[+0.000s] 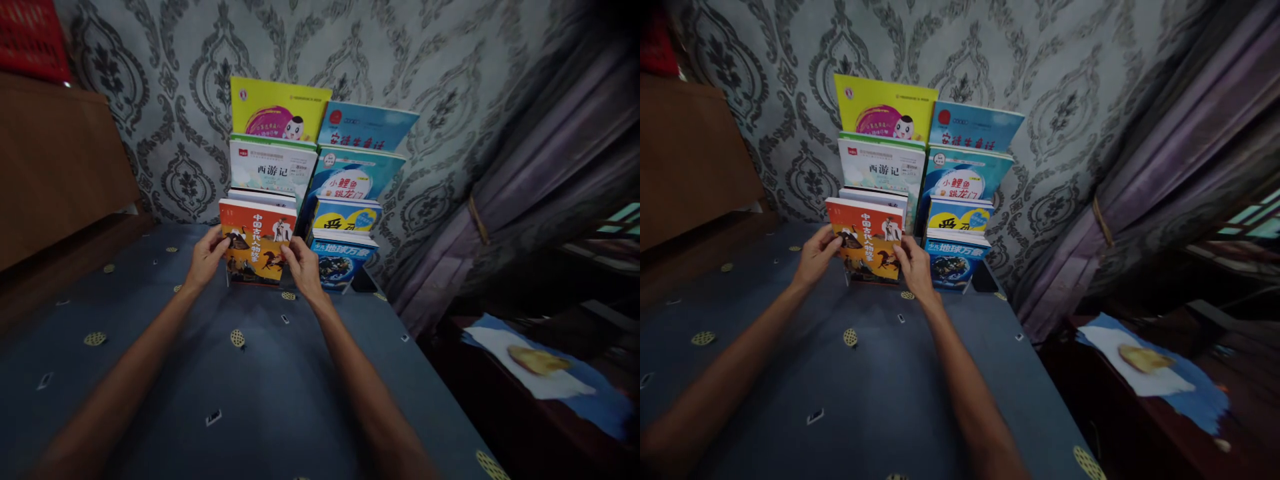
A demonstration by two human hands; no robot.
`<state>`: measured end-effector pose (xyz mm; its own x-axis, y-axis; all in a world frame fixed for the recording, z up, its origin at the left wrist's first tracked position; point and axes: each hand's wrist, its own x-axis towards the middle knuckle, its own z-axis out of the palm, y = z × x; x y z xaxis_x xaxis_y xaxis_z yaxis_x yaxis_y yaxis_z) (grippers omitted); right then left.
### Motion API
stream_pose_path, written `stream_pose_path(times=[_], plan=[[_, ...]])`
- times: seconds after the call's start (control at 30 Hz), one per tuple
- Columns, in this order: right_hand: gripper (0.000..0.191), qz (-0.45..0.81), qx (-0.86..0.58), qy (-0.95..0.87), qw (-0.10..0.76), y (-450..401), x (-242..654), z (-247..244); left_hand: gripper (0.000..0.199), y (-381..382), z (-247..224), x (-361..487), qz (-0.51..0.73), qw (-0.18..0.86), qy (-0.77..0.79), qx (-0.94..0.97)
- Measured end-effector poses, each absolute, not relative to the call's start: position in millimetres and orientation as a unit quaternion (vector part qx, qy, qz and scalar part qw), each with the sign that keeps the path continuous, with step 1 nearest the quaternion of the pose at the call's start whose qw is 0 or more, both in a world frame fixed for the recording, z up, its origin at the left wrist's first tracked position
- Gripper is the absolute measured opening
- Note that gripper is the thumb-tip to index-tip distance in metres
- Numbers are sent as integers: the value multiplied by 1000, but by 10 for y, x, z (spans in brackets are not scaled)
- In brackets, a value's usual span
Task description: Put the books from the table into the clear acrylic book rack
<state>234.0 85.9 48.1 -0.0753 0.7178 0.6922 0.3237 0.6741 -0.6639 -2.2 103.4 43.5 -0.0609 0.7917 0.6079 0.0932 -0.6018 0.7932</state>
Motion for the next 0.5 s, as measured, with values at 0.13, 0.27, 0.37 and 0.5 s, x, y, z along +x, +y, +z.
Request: stream_pose_path(times=[0.13, 0.27, 0.37, 0.5], plan=[[25, 157, -370, -721, 565, 857, 2355, 494, 39, 1069, 378, -6, 657, 256, 343, 621], [23, 171, -364, -723, 562, 884, 2361, 483, 21, 1064, 371, 3, 641, 231, 344, 646], [23, 177, -363, -718, 566, 913, 2358, 466, 20, 1058, 374, -2, 634, 229, 339, 656], [22, 174, -364, -714, 572, 932, 2353, 455, 19, 1053, 373, -7, 633, 234, 336, 657]])
